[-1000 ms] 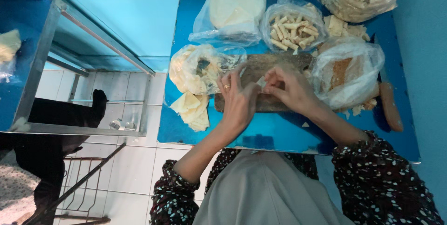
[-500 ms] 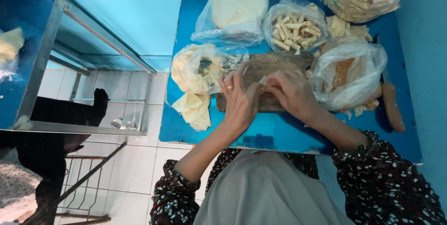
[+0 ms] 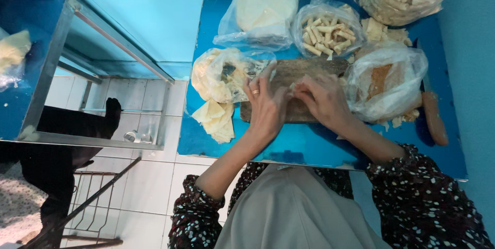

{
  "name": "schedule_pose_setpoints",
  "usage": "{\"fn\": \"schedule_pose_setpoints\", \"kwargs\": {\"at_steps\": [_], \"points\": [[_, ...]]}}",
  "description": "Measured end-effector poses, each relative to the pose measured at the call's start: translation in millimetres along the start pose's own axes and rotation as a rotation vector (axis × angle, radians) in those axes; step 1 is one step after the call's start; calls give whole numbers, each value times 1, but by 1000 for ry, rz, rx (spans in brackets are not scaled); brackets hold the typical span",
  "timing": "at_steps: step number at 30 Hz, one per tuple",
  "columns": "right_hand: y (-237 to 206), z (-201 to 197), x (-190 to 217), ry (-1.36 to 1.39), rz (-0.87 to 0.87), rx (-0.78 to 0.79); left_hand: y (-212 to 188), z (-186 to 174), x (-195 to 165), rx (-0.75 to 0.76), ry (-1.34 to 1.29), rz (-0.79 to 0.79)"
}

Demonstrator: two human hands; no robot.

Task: The person cuts thin dough sheets on a wooden cutting board with a knife, places filling from a plastic bag onto a dough square, folds the dough over the filling to form filled pastries, and puts the finished pieces into a plastic bag.

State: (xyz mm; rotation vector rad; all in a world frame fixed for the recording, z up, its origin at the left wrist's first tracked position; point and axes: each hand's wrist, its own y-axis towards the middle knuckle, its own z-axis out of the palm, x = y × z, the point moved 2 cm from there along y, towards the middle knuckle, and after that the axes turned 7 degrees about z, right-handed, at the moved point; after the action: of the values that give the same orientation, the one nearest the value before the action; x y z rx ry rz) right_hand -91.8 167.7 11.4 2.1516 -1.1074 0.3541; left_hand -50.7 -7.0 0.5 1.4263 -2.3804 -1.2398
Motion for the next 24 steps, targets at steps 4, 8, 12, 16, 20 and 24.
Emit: {"fn": "schedule_pose_setpoints", "kwargs": {"at_steps": [4,8,12,16,20,24], "points": [[2,1,0,61,18,-26,1,6,1,57,74,0],[3,2,2,92,-11,-74,3,11,5,89,114,-14],[7,8,3,-33,-26,-38,7,-2,6,26,139,-82],[15,19,7,-229,-47,-59,0,-41,-2,-168,57,-139],[29,27,4,-437,-83,-114,-23,-85,-10,-276,86,-239],[42,31,-4,-515,-61,-126,-49,-115,-4,-378,174,-377]]}}
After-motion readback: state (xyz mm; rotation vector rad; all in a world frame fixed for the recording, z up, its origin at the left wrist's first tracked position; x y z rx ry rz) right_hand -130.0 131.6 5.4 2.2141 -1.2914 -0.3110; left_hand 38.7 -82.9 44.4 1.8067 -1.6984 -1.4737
